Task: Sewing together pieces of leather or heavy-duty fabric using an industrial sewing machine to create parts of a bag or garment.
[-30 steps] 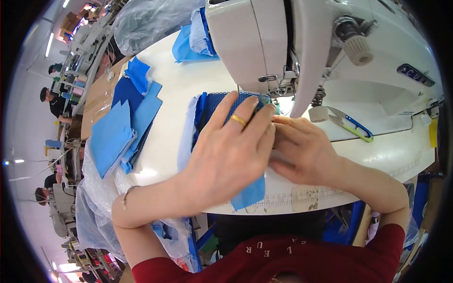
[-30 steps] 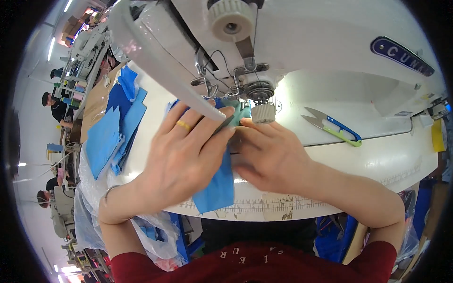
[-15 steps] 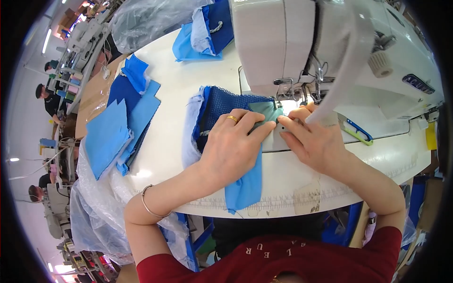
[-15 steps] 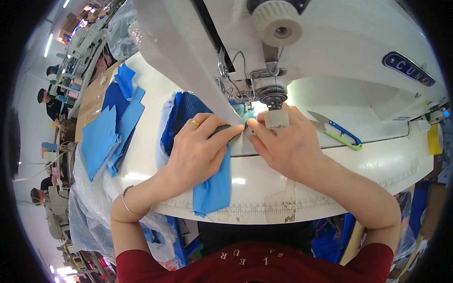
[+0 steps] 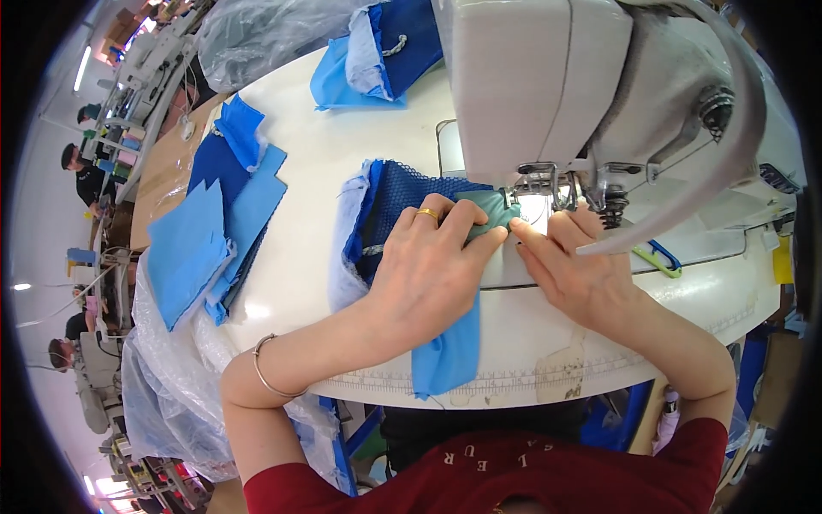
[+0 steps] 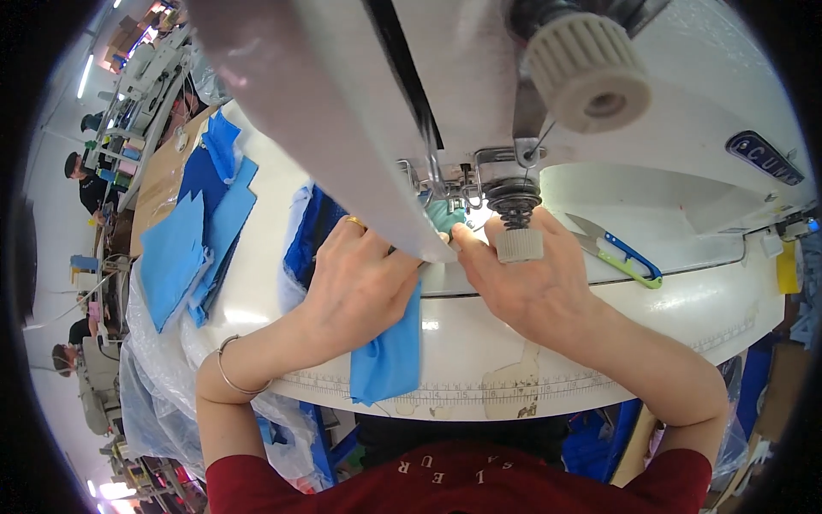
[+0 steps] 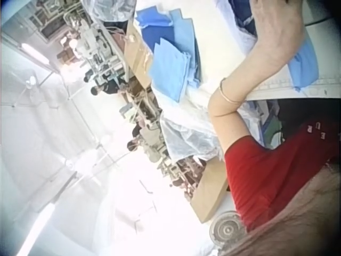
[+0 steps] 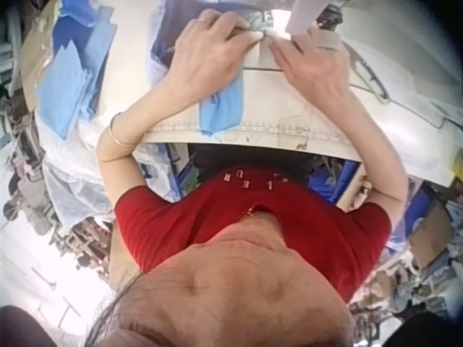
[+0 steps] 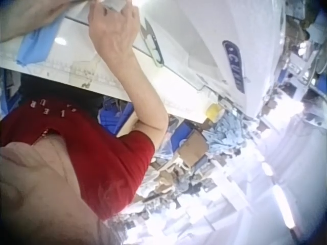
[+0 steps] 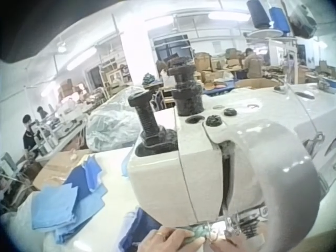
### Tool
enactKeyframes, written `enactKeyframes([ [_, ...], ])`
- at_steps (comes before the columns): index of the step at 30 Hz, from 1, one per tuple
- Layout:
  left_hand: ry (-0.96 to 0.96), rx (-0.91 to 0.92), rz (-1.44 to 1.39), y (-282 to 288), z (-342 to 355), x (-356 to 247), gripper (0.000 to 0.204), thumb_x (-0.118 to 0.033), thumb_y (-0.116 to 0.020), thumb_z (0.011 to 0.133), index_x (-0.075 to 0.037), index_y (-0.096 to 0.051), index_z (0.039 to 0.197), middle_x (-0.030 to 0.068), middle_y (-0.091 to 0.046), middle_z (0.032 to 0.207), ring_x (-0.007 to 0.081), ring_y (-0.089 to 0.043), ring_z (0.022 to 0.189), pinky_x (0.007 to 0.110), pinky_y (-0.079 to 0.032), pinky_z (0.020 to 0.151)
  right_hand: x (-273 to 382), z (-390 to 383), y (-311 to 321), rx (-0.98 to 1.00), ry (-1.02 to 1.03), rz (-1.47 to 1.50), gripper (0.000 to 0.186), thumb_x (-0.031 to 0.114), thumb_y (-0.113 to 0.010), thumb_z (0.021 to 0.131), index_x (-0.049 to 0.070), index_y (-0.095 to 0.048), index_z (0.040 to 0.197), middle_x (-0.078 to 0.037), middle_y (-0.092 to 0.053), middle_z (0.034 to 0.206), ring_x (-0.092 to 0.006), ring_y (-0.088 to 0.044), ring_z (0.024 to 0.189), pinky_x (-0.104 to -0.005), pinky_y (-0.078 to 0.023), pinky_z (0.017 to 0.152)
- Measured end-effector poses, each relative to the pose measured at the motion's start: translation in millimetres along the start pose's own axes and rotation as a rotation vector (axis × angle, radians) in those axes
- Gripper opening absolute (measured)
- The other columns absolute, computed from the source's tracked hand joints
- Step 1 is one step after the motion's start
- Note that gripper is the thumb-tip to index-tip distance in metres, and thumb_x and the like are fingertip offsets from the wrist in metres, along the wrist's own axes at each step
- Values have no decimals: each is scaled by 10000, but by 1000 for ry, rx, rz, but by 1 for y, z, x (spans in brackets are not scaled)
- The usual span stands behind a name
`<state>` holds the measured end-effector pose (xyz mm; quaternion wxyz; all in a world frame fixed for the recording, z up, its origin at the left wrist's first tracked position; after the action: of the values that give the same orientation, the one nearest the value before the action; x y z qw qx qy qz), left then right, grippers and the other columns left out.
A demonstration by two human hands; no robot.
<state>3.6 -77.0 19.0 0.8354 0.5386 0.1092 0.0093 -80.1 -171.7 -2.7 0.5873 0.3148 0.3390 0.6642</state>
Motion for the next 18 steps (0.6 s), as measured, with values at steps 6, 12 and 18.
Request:
enactKeyframes([
  [6,-5,-43,-1,-3,3,5,287,-7,-613,648,-46,-685,923,75,-577,934,249,-548,859,334,-446,685,0,5,3,-23,-5,-8,324,141,-715,740,108,-650,1056,-19,-541,757,-189,-517,679,-321,-455,639],
  [12,-24,-89,14,-4,8,6,261,0,-615,638,-41,-689,885,81,-588,917,248,-557,840,334,-465,668,-5,7,3,-9,-20,109,320,147,-729,718,99,-636,1020,-35,-566,717,-201,-527,582,-333,-436,545],
  [18,-16,-116,-4,-3,10,9,247,8,-609,629,-34,-689,859,89,-597,914,254,-566,820,337,-475,651,-8,3,-2,53,-66,149,351,113,-721,705,118,-656,1050,-24,-523,761,-207,-524,733,-340,-447,611],
])
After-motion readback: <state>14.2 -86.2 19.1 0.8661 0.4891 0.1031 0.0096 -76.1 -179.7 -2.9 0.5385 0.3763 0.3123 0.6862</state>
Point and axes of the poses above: each hand's wrist, its own z-axis towards the middle knuckle, its own y-axis out of the back of the hand, x = y × z, the point moved 7 cm from there along z, towards the middle knuckle
